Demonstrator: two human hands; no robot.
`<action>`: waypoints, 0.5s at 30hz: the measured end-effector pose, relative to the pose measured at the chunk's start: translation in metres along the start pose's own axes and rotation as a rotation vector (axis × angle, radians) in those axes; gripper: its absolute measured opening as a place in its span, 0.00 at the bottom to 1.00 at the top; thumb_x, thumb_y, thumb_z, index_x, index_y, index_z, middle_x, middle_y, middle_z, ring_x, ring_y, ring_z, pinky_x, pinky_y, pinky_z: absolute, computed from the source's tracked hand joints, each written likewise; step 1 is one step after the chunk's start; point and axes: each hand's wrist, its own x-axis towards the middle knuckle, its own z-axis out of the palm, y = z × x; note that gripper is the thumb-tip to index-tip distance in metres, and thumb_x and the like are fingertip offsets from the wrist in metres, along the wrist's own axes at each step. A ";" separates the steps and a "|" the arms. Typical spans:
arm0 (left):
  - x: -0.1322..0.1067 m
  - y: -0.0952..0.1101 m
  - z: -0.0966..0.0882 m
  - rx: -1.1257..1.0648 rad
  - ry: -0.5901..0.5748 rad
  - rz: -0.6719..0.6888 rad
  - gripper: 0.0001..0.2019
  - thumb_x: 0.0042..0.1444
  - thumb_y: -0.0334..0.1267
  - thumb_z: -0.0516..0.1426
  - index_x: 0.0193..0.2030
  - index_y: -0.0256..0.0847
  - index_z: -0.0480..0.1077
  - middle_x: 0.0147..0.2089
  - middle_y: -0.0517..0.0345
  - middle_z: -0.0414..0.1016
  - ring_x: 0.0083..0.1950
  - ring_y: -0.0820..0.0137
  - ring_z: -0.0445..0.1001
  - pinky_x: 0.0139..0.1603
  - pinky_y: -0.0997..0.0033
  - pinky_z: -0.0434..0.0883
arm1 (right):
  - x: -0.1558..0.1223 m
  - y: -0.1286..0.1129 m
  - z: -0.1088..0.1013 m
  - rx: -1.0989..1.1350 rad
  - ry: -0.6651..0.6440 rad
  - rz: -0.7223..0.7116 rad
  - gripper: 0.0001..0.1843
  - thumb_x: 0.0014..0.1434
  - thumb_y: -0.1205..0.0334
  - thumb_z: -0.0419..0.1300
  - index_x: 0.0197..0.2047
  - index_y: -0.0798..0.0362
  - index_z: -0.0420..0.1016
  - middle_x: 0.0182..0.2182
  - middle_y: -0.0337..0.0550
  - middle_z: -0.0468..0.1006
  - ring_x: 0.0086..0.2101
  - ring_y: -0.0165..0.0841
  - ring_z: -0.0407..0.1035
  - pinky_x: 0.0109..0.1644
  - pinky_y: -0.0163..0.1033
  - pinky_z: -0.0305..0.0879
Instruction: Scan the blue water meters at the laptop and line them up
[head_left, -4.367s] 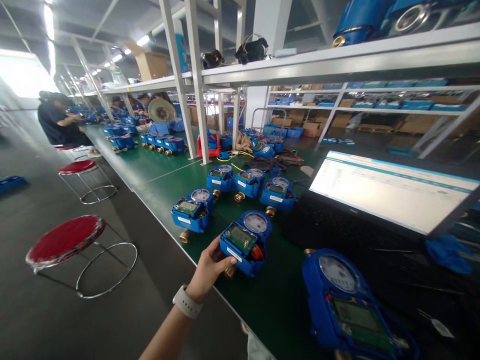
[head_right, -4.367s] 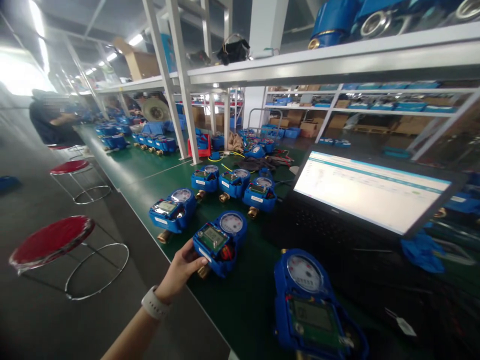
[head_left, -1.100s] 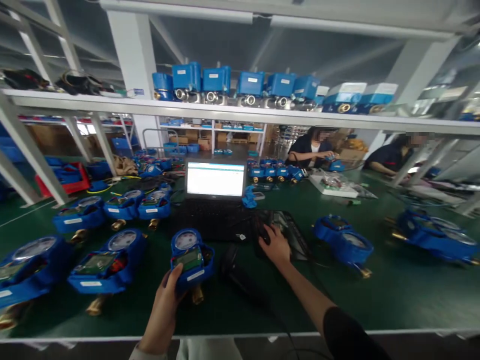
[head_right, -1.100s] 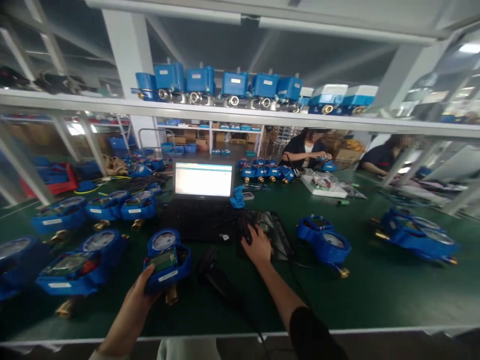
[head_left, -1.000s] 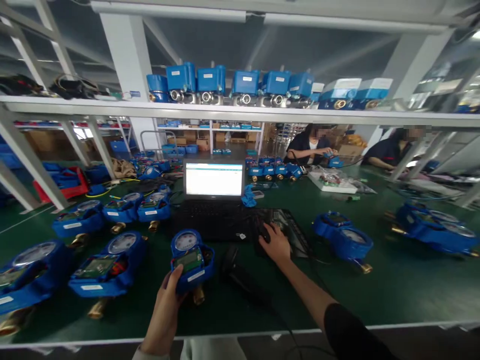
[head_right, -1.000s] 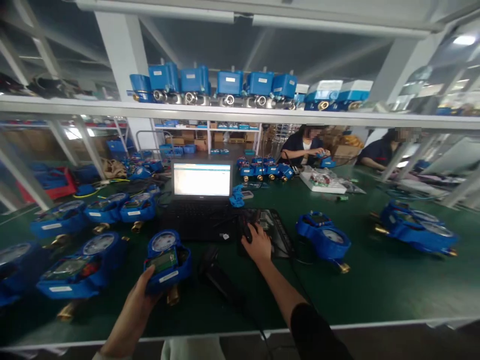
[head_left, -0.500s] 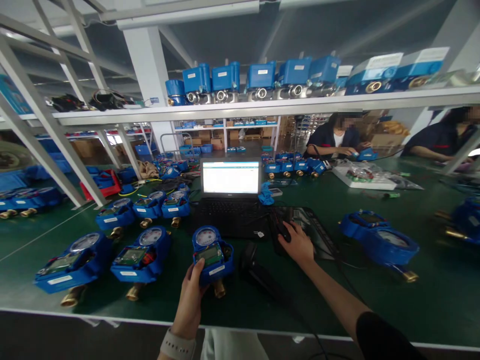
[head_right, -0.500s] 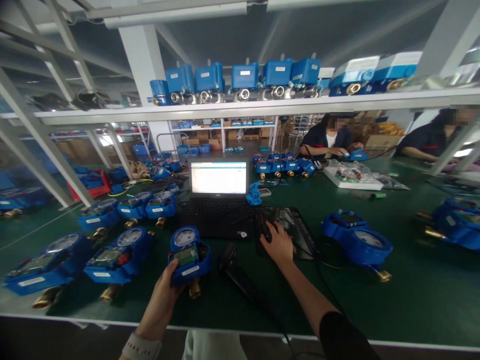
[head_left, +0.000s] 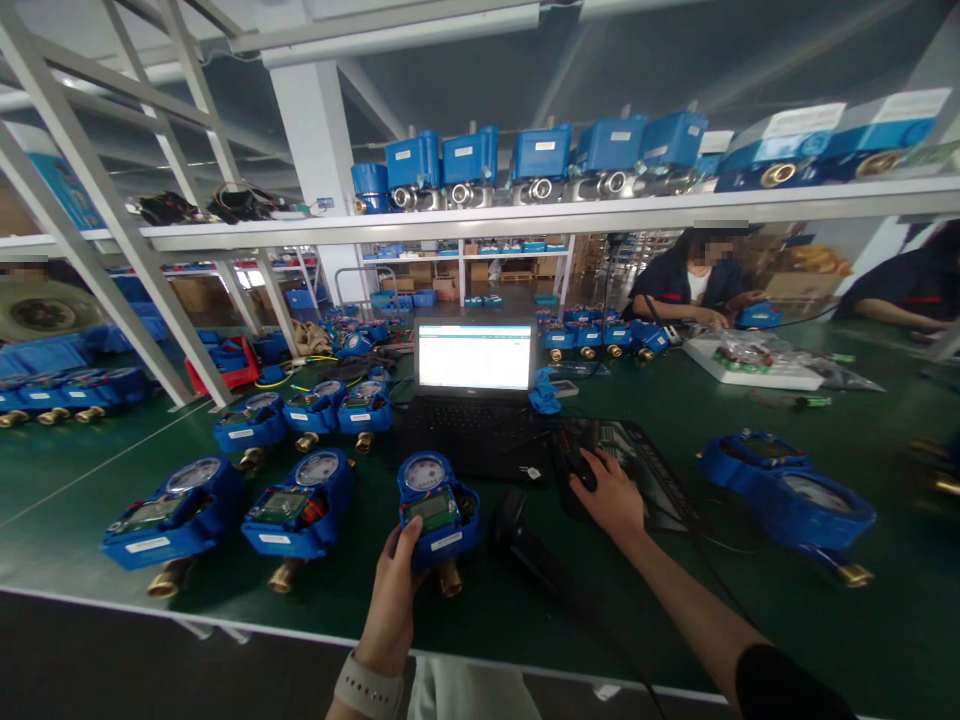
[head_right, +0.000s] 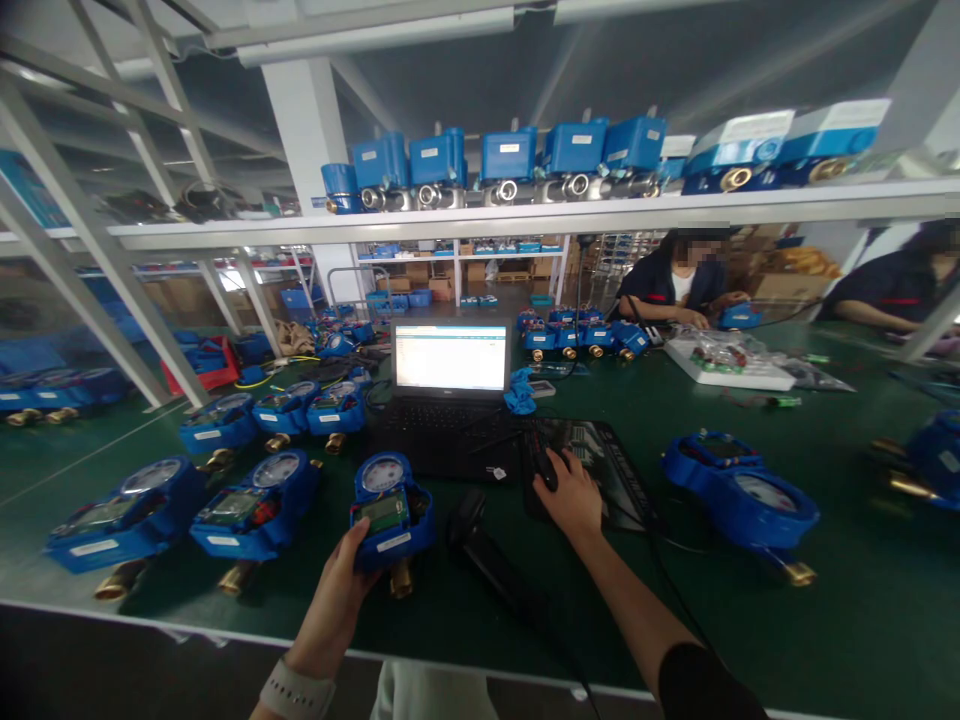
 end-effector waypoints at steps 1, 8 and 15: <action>0.000 0.000 0.000 -0.001 -0.005 0.005 0.24 0.56 0.49 0.58 0.57 0.41 0.64 0.58 0.47 0.71 0.57 0.58 0.70 0.59 0.57 0.65 | 0.000 0.000 0.000 -0.001 0.000 0.000 0.26 0.61 0.54 0.52 0.60 0.52 0.67 0.60 0.52 0.66 0.50 0.47 0.69 0.51 0.51 0.68; -0.001 0.000 -0.001 -0.044 -0.027 0.027 0.22 0.56 0.48 0.59 0.55 0.41 0.66 0.56 0.47 0.73 0.57 0.59 0.71 0.57 0.58 0.67 | 0.004 0.004 0.000 0.065 0.050 0.021 0.26 0.60 0.53 0.51 0.59 0.53 0.68 0.58 0.54 0.68 0.51 0.49 0.67 0.52 0.53 0.67; 0.000 0.001 -0.004 -0.009 -0.056 0.009 0.28 0.55 0.51 0.59 0.58 0.38 0.63 0.58 0.43 0.71 0.59 0.56 0.69 0.61 0.56 0.64 | -0.057 -0.034 -0.032 0.391 0.017 -0.186 0.28 0.62 0.50 0.51 0.63 0.47 0.63 0.53 0.49 0.71 0.51 0.42 0.68 0.55 0.49 0.67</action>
